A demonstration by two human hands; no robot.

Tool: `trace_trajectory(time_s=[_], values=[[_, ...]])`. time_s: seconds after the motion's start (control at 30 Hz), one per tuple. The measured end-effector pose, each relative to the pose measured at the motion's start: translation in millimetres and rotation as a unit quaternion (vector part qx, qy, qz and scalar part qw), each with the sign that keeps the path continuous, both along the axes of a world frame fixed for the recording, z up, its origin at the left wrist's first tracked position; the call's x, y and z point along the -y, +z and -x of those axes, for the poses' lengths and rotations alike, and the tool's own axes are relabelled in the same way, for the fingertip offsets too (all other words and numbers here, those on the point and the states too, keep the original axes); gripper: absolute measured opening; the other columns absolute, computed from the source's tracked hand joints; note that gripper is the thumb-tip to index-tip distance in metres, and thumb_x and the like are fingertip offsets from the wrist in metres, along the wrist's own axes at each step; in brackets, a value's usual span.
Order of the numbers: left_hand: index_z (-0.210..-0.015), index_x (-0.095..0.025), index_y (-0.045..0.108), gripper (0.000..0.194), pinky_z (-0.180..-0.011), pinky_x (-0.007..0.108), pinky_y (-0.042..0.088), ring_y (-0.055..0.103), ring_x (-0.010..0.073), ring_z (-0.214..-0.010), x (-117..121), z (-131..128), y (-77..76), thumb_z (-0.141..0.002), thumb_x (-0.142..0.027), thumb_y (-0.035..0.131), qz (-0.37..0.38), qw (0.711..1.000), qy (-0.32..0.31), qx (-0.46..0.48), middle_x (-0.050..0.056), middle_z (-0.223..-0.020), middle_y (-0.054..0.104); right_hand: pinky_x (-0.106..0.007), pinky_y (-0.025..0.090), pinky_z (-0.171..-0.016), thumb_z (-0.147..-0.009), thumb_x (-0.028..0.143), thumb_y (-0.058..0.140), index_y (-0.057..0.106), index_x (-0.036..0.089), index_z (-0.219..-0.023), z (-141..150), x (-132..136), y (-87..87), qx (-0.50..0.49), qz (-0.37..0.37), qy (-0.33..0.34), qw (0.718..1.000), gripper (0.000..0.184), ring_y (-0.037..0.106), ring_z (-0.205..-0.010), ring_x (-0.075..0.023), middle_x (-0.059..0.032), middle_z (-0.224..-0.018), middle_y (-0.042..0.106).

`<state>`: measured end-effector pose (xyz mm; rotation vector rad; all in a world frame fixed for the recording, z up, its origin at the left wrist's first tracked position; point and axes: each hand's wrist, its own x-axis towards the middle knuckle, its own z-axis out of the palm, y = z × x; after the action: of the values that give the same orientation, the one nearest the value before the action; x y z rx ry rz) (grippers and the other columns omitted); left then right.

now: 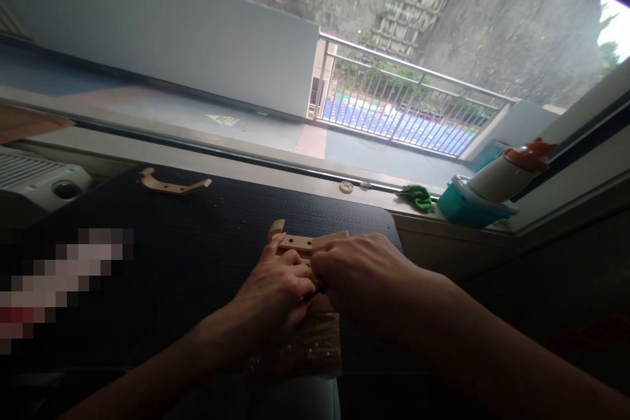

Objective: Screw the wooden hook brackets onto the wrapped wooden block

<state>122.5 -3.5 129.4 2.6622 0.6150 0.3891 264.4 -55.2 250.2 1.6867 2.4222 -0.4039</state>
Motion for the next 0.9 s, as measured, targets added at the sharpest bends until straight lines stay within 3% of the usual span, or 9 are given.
trace_trajectory(time_s=[0.17, 0.33, 0.47, 0.6, 0.67, 0.8, 0.9], values=[[-0.07, -0.021, 0.069, 0.01, -0.11, 0.059, 0.013, 0.056, 0.0228, -0.09, 0.5, 0.3, -1.9, -0.077, -0.024, 0.062, -0.009, 1.0, 0.014, 0.008, 0.001, -0.078, 0.066, -0.02, 0.039, -0.073, -0.085, 0.011, 0.06, 0.069, 0.02, -0.089, 13.4, -5.3, 2.5, -0.049, 0.02, 0.027, 0.998, 0.014, 0.064, -0.091, -0.0145, -0.0014, -0.097, 0.072], [-0.077, -0.024, 0.071, 0.013, -0.11, 0.062, 0.009, 0.056, 0.0231, -0.093, -0.5, -0.6, 0.0, -0.079, -0.019, 0.059, 0.008, 1.0, -0.007, 0.005, 0.0, -0.083, 0.069, -0.025, 0.029, -0.053, -0.084, 0.014, 0.055, 0.065, 0.018, -0.068, 13.6, -4.5, -7.2, 0.055, 0.0, -0.015, 0.998, 0.019, 0.062, -0.063, -0.0133, -0.0009, -0.067, 0.068], [-0.074, -0.024, 0.071, 0.013, -0.11, 0.061, 0.008, 0.056, 0.0227, -0.091, -2.0, -0.8, 0.2, -0.08, -0.023, 0.06, 0.006, 1.0, -0.006, 0.006, 0.0, -0.077, 0.068, -0.027, 0.021, -0.047, -0.084, 0.02, 0.053, 0.064, 0.018, -0.064, 13.3, -1.7, -8.6, 0.116, -0.002, -0.06, 0.991, 0.024, 0.061, -0.056, -0.0144, -0.0024, -0.062, 0.067], [-0.074, -0.022, 0.071, 0.011, -0.11, 0.061, 0.009, 0.056, 0.0231, -0.091, -2.3, -0.8, -2.1, -0.079, -0.024, 0.062, -0.009, 1.0, -0.005, 0.008, 0.0, -0.076, 0.068, -0.025, 0.027, -0.051, -0.083, 0.021, 0.059, 0.068, 0.022, -0.085, 17.1, -1.6, -2.5, 0.086, -0.004, -0.04, 0.996, 0.009, 0.066, -0.073, -0.0176, -0.001, -0.083, 0.072], [-0.074, -0.021, 0.071, 0.009, -0.109, 0.061, 0.012, 0.057, 0.0231, -0.09, -2.0, -0.9, -2.3, -0.078, -0.024, 0.063, -0.013, 1.0, -0.002, 0.008, 0.001, -0.075, 0.068, -0.024, 0.032, -0.054, -0.084, 0.019, 0.06, 0.068, 0.023, -0.089, 19.1, -2.9, 0.1, 0.081, -0.003, -0.023, 0.996, 0.01, 0.067, -0.08, -0.0184, -0.0011, -0.091, 0.072], [-0.074, -0.022, 0.071, 0.01, -0.11, 0.06, 0.011, 0.058, 0.0222, -0.089, -1.4, -1.4, -0.9, -0.079, -0.023, 0.062, -0.01, 1.0, 0.005, 0.001, 0.0, -0.077, 0.069, -0.023, 0.039, -0.061, -0.088, 0.016, 0.056, 0.07, 0.02, -0.086, 20.4, -6.0, -1.1, 0.076, 0.013, 0.001, 0.997, 0.014, 0.067, -0.081, -0.0177, -0.0043, -0.086, 0.072], [-0.075, -0.022, 0.071, 0.011, -0.111, 0.059, 0.008, 0.057, 0.0225, -0.092, -1.8, -1.5, -1.4, -0.08, -0.025, 0.062, -0.008, 1.0, 0.002, -0.003, 0.0, -0.08, 0.07, -0.022, 0.038, -0.059, -0.089, 0.016, 0.054, 0.071, 0.019, -0.084, 19.5, -6.5, -7.0, 0.093, 0.028, -0.023, 0.995, 0.018, 0.066, -0.073, -0.0163, -0.0045, -0.079, 0.072]])
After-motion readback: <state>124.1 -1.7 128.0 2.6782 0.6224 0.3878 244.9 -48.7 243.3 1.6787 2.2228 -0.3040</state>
